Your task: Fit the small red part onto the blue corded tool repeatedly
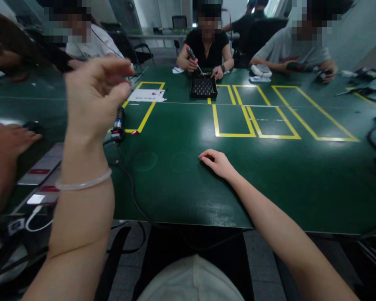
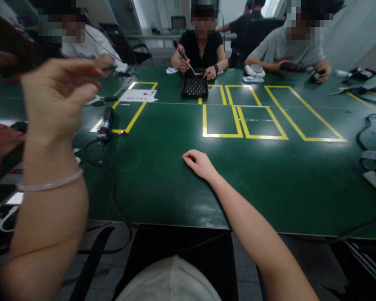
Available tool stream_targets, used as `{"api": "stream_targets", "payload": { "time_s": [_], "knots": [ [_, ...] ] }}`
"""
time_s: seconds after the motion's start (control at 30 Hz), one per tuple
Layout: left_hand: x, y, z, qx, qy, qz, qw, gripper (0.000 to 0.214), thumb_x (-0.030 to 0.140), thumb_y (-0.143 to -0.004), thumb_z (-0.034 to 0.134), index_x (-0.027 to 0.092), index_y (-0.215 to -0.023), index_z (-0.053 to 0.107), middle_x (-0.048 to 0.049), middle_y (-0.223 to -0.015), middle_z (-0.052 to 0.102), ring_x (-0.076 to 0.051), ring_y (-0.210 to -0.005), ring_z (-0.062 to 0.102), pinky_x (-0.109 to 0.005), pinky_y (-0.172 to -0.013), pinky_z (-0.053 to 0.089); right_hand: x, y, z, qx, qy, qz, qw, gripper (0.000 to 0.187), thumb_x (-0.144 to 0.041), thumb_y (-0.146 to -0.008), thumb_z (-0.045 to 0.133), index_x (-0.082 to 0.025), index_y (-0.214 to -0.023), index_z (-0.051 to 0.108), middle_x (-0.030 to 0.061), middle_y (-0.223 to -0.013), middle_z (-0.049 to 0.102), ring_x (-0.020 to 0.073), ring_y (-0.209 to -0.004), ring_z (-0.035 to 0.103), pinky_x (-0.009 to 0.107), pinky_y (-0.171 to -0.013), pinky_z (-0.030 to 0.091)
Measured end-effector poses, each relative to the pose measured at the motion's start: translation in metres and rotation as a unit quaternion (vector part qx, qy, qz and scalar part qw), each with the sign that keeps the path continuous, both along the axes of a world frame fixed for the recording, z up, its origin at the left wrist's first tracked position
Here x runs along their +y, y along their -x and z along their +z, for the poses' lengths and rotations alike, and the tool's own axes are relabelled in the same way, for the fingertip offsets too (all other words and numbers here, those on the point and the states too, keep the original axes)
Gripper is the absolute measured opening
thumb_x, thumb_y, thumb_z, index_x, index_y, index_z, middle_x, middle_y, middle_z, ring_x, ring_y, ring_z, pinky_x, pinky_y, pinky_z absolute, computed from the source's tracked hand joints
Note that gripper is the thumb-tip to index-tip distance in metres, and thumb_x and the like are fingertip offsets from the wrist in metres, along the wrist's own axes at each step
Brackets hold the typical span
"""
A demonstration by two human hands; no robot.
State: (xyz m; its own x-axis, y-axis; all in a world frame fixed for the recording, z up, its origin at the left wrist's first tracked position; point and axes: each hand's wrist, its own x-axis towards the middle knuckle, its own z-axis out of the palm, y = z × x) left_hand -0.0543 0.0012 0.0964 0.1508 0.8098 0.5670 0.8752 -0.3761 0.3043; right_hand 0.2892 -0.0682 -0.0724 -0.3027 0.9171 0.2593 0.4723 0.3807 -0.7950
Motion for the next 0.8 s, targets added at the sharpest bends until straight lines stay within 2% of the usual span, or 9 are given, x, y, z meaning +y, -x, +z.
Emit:
{"api": "stream_targets", "payload": {
  "time_s": [0.07,0.1,0.17,0.27,0.4,0.5,0.6,0.7,0.8],
  "knots": [
    [0.012,-0.001,-0.019,0.035,0.065,0.068,0.995,0.042,0.035,-0.098,0.055,0.014,-0.133,0.061,-0.0061,-0.125,0.066,-0.024,-0.112,0.065,-0.047,-0.102,0.049,0.001,0.000,0.000,-0.001,0.002,0.000,1.000,0.017,-0.028,-0.093,0.058,-0.019,-0.097,0.072,0.0052,-0.097,0.075,0.0183,-0.086,0.067,0.031,-0.080,0.050],
    [0.019,0.001,-0.032,0.065,0.119,0.120,0.984,0.040,0.033,-0.095,0.057,0.013,-0.129,0.065,-0.0077,-0.120,0.069,-0.025,-0.109,0.066,-0.047,-0.101,0.050,0.001,0.000,0.000,-0.002,0.002,0.000,1.000,0.017,-0.027,-0.093,0.058,-0.019,-0.097,0.072,0.0052,-0.097,0.075,0.0184,-0.086,0.067,0.032,-0.081,0.049],
    [0.033,0.009,-0.059,0.123,0.193,0.189,0.955,0.044,0.034,-0.093,0.059,0.016,-0.132,0.066,-0.0127,-0.124,0.068,-0.034,-0.115,0.062,-0.052,-0.100,0.051,0.001,0.000,0.000,-0.003,0.002,0.001,1.000,0.017,-0.027,-0.093,0.058,-0.019,-0.098,0.072,0.0054,-0.097,0.075,0.0188,-0.088,0.067,0.032,-0.082,0.049],
    [0.046,0.019,-0.093,0.174,0.229,0.208,0.935,0.049,0.037,-0.095,0.056,0.018,-0.140,0.062,-0.0173,-0.132,0.063,-0.040,-0.121,0.059,-0.055,-0.098,0.050,0.001,0.001,0.001,-0.001,0.001,0.002,1.000,0.017,-0.026,-0.094,0.058,-0.018,-0.098,0.072,0.0058,-0.097,0.075,0.0188,-0.087,0.067,0.033,-0.083,0.049],
    [0.049,0.023,-0.116,0.193,0.254,0.209,0.925,0.046,0.032,-0.095,0.052,0.017,-0.137,0.065,-0.0194,-0.128,0.064,-0.041,-0.115,0.062,-0.055,-0.093,0.051,0.001,0.001,0.001,0.003,0.007,-0.001,1.000,0.017,-0.026,-0.093,0.058,-0.018,-0.097,0.073,0.0057,-0.097,0.075,0.0188,-0.088,0.067,0.033,-0.084,0.049],
    [0.051,0.023,-0.123,0.192,0.240,0.196,0.931,0.043,0.030,-0.096,0.048,0.016,-0.132,0.067,-0.0198,-0.129,0.063,-0.039,-0.112,0.063,-0.053,-0.092,0.051,0.001,0.001,0.002,0.002,0.007,0.002,1.000,0.017,-0.026,-0.093,0.058,-0.018,-0.098,0.072,0.0062,-0.097,0.075,0.0191,-0.089,0.067,0.033,-0.084,0.049],
    [0.053,0.016,-0.130,0.183,0.239,0.152,0.941,0.040,0.034,-0.097,0.049,0.020,-0.129,0.069,-0.0152,-0.125,0.067,-0.035,-0.112,0.063,-0.047,-0.091,0.051,0.000,0.001,0.002,0.002,0.004,0.003,1.000,0.017,-0.026,-0.093,0.058,-0.018,-0.097,0.072,0.0056,-0.097,0.075,0.0187,-0.089,0.067,0.032,-0.085,0.049],
    [0.051,-0.006,-0.138,0.154,0.243,0.076,0.955,0.036,0.034,-0.096,0.052,0.021,-0.124,0.071,-0.0113,-0.119,0.070,-0.031,-0.110,0.064,-0.041,-0.092,0.050,0.001,0.001,0.001,-0.001,0.002,0.002,1.000,0.017,-0.026,-0.093,0.057,-0.019,-0.097,0.072,0.0053,-0.098,0.075,0.0182,-0.089,0.067,0.032,-0.085,0.049],
    [0.041,-0.040,-0.143,0.084,0.273,-0.039,0.958,0.033,0.031,-0.093,0.054,0.017,-0.118,0.071,-0.0106,-0.116,0.071,-0.026,-0.106,0.066,-0.035,-0.093,0.050,0.002,0.000,-0.001,0.011,0.001,0.005,1.000,0.017,-0.026,-0.093,0.058,-0.018,-0.098,0.071,0.0052,-0.097,0.074,0.0178,-0.087,0.067,0.032,-0.084,0.050]
  ]
}}
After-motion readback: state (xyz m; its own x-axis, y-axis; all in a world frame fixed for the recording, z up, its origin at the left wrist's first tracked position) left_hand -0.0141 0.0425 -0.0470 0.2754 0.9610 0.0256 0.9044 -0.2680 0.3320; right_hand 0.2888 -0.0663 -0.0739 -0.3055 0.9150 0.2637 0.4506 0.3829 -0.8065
